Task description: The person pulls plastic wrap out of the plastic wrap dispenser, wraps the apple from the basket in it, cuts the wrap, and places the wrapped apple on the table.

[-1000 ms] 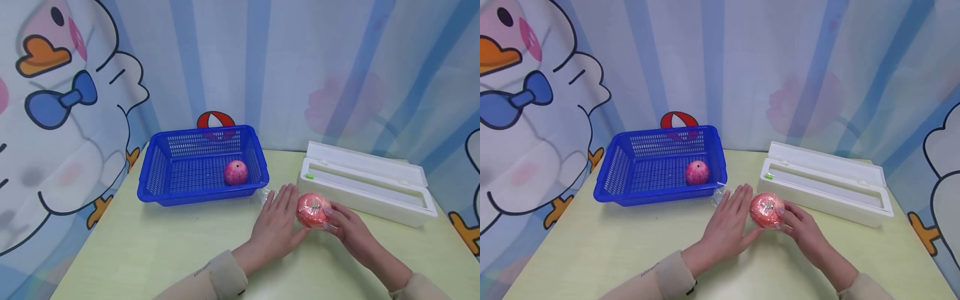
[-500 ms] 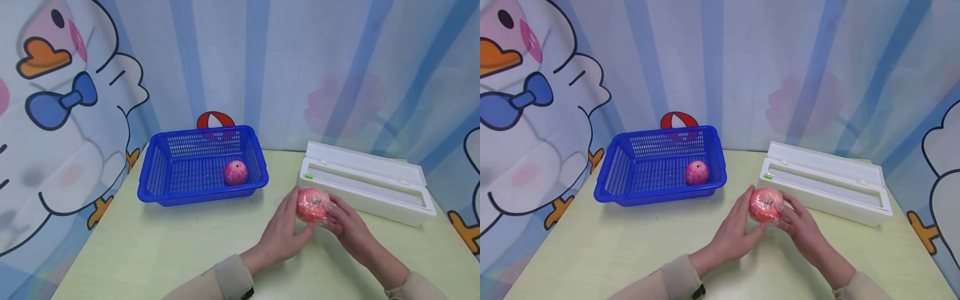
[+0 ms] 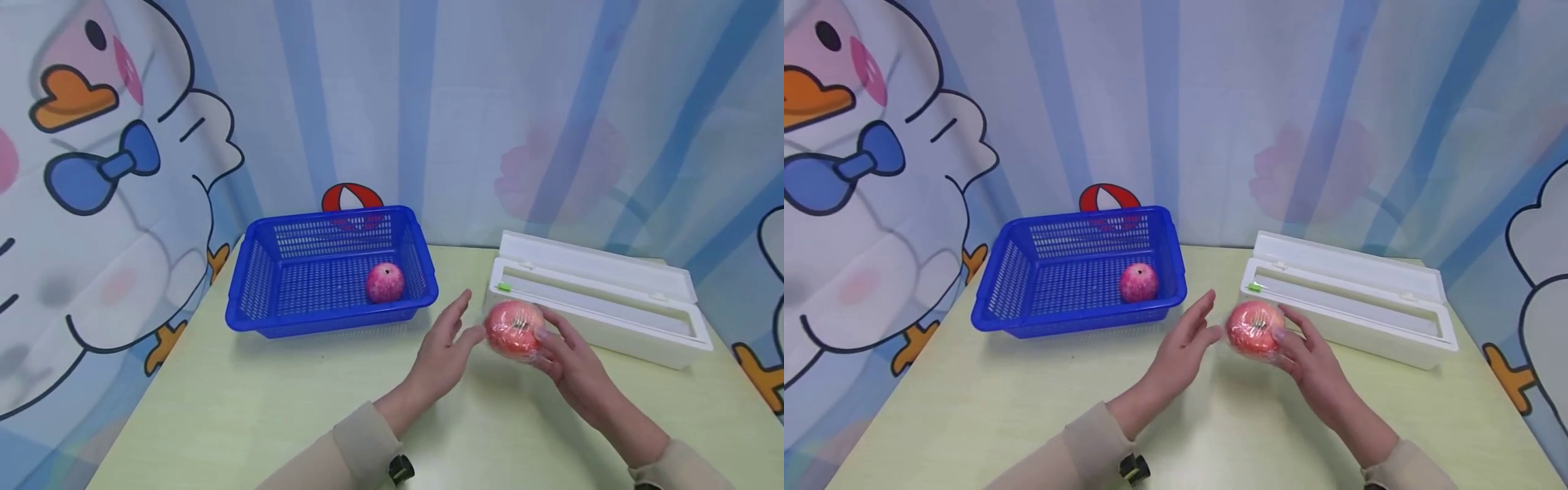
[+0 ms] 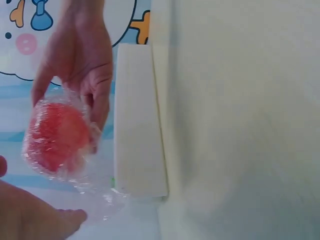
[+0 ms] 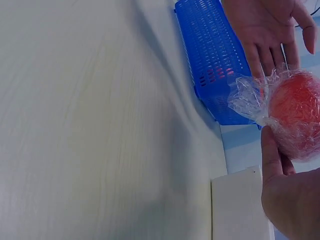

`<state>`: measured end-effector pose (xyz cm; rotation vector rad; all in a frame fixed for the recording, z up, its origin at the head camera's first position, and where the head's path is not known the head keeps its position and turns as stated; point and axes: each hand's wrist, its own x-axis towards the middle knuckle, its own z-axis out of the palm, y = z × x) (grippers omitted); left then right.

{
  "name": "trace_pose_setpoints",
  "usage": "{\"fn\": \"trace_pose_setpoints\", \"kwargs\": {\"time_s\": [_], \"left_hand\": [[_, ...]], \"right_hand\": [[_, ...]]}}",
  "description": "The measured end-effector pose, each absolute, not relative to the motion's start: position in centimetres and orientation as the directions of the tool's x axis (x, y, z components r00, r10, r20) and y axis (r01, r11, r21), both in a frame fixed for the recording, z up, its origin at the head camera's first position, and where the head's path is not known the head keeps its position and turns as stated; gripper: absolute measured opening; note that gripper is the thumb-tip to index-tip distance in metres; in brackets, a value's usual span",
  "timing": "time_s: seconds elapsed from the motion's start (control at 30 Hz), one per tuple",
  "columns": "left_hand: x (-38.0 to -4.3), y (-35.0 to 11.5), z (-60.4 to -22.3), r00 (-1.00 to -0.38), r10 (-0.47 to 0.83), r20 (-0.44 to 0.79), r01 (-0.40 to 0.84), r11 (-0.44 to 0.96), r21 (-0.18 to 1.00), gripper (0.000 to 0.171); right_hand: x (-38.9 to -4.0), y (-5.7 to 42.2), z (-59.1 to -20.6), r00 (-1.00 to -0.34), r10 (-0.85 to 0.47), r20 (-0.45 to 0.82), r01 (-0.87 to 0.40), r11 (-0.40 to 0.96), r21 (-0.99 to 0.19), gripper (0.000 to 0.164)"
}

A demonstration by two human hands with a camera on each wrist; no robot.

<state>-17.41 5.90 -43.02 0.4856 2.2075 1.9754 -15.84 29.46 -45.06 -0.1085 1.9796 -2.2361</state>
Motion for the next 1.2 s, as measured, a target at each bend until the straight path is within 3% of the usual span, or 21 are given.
{"fn": "trace_pose_setpoints", "kwargs": {"time_s": [0.2,0.27,0.4,0.63,0.9,1.2], "left_hand": [[-16.7,6.1,-42.1,-0.942,0.316,-0.110,-0.037,0.228,0.973,0.071],[-16.6,6.5,-42.3,-0.936,0.326,-0.134,-0.058,0.230,0.971,0.072],[-16.6,7.2,-42.7,-0.929,0.348,-0.126,-0.077,0.151,0.985,0.073],[-17.3,7.4,-43.3,-0.915,0.390,-0.100,-0.185,-0.185,0.965,0.069],[-18.0,6.8,-43.7,-0.930,0.346,-0.123,-0.212,-0.233,0.949,0.058],[-18.5,6.8,-43.8,-0.947,0.265,-0.180,-0.245,-0.238,0.940,0.050]], "right_hand": [[-15.9,28.9,-45.2,-0.987,-0.159,-0.005,0.024,-0.119,-0.993,0.037],[-15.9,28.7,-45.2,-0.987,-0.158,-0.001,0.018,-0.112,-0.994,0.038],[-15.9,28.2,-45.0,-0.987,-0.161,0.007,0.010,-0.104,-0.994,0.039],[-15.9,28.2,-45.1,-0.987,-0.161,-0.013,0.026,-0.074,-0.997,0.035],[-16.1,28.8,-45.1,-0.979,-0.205,-0.008,0.011,-0.010,-1.000,0.026],[-16.0,28.8,-44.3,-0.977,-0.213,-0.016,-0.050,0.302,-0.952,0.057]]}}
